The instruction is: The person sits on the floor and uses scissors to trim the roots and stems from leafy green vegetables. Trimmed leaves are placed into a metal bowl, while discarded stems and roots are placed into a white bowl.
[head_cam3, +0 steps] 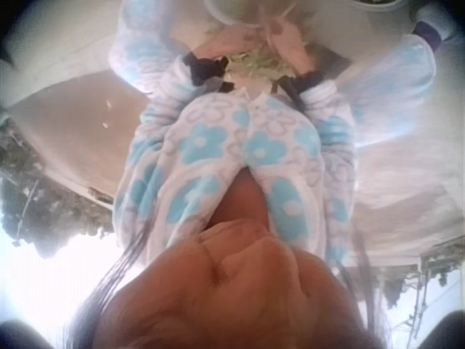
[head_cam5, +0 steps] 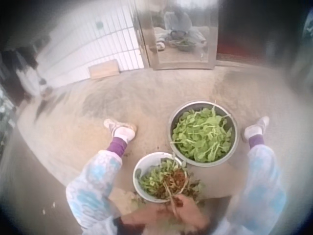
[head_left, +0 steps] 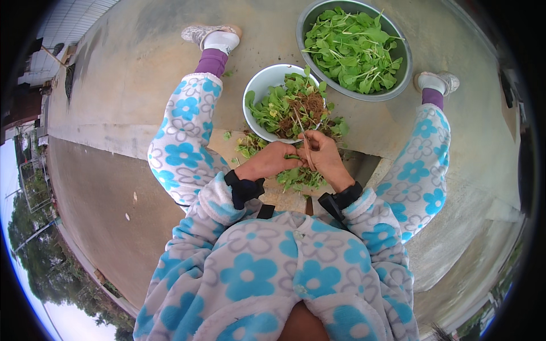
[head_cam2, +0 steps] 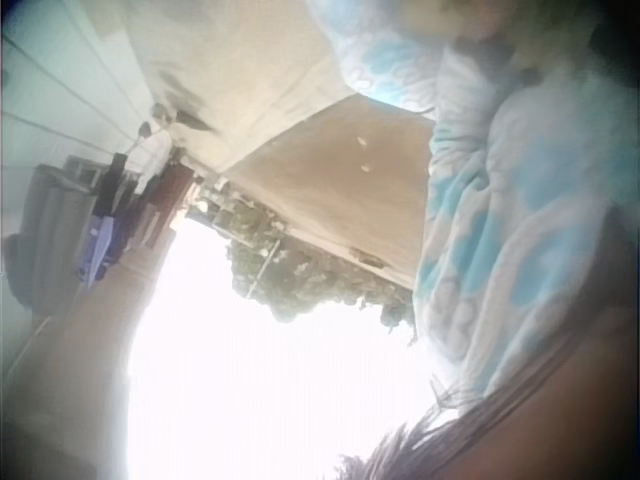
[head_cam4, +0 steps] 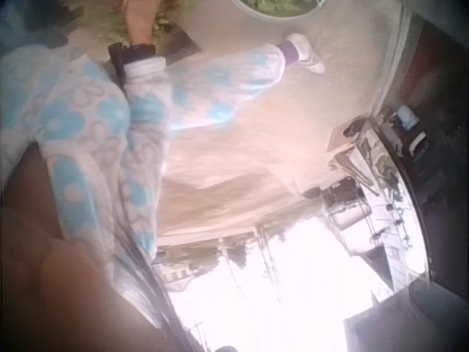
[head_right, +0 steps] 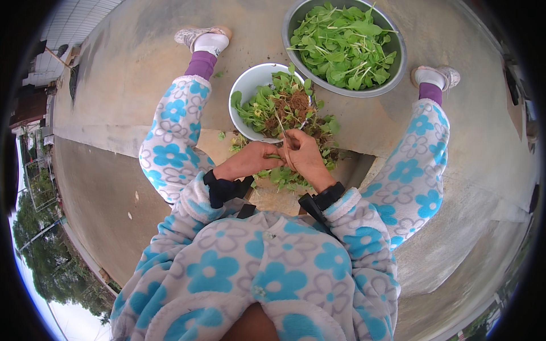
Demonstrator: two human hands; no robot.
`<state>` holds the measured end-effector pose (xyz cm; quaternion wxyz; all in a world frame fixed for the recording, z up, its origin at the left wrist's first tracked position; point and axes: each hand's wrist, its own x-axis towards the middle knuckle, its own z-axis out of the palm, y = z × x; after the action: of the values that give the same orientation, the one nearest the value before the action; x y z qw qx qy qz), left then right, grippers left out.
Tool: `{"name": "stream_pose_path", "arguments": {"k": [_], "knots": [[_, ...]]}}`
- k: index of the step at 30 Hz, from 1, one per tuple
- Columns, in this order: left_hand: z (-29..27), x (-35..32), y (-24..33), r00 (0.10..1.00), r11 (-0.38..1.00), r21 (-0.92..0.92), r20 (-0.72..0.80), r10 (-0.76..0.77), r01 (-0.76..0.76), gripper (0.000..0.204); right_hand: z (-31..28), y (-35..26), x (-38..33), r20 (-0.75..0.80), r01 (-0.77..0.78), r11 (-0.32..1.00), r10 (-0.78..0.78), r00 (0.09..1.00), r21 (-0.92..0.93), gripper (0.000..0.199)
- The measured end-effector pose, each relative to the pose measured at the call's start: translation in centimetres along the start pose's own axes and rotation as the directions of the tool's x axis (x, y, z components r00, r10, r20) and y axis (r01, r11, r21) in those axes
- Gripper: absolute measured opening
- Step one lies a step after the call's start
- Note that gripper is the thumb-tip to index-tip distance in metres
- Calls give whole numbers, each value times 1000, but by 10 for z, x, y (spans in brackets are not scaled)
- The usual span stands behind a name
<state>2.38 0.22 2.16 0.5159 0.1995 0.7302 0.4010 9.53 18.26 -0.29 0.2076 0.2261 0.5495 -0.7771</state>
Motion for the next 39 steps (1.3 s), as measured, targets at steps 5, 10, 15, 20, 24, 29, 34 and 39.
{"name": "stream_pose_path", "arguments": {"k": [5, 10, 15, 20, 24, 29, 34, 39], "knots": [[-23, -4, -8, 982, 997, -61, -182, 41, -53, 24, -45, -61, 7, -280, 180, 984, -172, 944, 4, 40], [-49, -3, -18, 934, 1000, 9, -357, 31, -30, 25, -110, -151, 32, -518, 534, 842, -493, 700, -79, 40], [-56, -9, -25, 890, 987, -116, -454, 46, -110, 24, -122, -153, 18, -570, 512, 852, -476, 670, -110, 41], [-65, -12, -37, 870, 994, -94, -494, 10, -64, 25, -104, -113, 22, -429, 234, 954, -293, 855, -187, 41], [-61, -11, -39, 863, 994, -86, -506, 21, -75, 23, -99, -114, 59, -282, 120, 978, -164, 945, -168, 45], [-56, -12, -43, 874, 994, -93, -485, 9, -62, 22, -114, -120, 115, -173, 91, 967, -134, 976, -238, 37], [-57, -11, -57, 887, 978, -202, -460, -45, -55, 21, -167, -122, 158, -366, 60, 991, -101, 925, -121, 35], [-60, -10, -66, 869, 979, -181, -496, -7, -95, 22, -216, -123, 158, -494, 90, 994, -111, 862, -65, 36]]}}
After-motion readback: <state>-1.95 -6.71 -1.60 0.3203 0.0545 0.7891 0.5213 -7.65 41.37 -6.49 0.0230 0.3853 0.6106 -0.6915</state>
